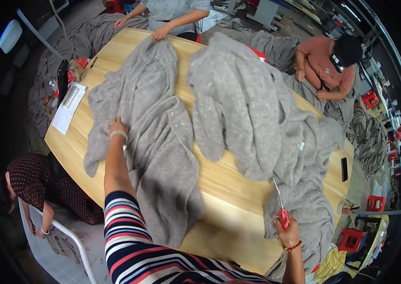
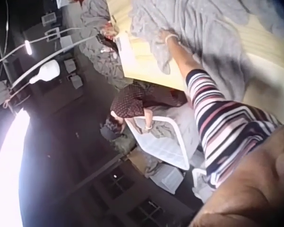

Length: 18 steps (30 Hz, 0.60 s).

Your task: Trimming excess material from grey fabric pieces using scissors.

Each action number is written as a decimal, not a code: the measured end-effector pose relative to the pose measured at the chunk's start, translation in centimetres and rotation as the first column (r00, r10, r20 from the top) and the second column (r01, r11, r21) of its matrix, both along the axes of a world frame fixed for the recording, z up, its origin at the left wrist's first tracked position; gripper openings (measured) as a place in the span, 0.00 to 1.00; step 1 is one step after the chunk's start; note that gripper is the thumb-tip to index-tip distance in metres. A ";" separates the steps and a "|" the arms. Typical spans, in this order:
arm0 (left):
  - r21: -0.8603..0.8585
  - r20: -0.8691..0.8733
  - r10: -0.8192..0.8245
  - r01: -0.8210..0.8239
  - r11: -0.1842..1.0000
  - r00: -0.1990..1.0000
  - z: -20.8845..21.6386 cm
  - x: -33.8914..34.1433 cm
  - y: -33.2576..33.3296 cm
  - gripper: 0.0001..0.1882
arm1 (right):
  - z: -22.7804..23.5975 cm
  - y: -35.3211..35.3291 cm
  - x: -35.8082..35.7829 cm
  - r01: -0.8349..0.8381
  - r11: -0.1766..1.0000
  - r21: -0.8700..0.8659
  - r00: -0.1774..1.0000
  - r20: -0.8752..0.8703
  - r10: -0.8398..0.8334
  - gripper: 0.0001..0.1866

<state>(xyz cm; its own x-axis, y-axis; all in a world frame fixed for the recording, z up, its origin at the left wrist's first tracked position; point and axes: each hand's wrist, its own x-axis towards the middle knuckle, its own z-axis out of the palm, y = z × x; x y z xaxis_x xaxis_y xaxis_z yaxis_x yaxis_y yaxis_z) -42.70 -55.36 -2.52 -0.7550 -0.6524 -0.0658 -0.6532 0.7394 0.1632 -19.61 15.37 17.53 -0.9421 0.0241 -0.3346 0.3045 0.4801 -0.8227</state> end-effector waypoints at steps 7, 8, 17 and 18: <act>-0.158 -0.128 -0.041 0.020 0.987 0.991 -1.3 5.9 -3.6 0.18 | 0.1 -4.7 -2.8 -0.113 0.993 -0.020 0.986 0.121 0.114 0.13; -0.151 -0.130 -0.042 0.023 0.988 0.991 -0.6 6.3 -3.7 0.18 | 0.0 -5.1 -2.9 -0.119 0.993 -0.011 0.986 0.115 0.120 0.12; 0.532 -0.583 0.026 0.358 0.767 0.812 10.9 16.5 -0.1 0.18 | -0.6 -5.2 -3.6 -0.249 0.969 -0.009 0.960 0.129 0.248 0.18; 0.490 -0.511 -0.064 0.352 0.798 0.857 11.8 18.1 3.0 0.18 | -1.0 -5.4 -3.4 -0.256 0.966 -0.034 0.961 0.100 0.258 0.18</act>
<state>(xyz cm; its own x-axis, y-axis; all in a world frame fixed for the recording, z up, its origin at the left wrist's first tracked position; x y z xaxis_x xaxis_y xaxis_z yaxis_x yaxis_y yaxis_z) -24.63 -52.37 9.23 -0.9013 -0.4326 0.0198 -0.2385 0.5340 0.8111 -22.97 9.97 16.57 -0.8762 -0.2223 -0.4275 0.2561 0.5367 -0.8040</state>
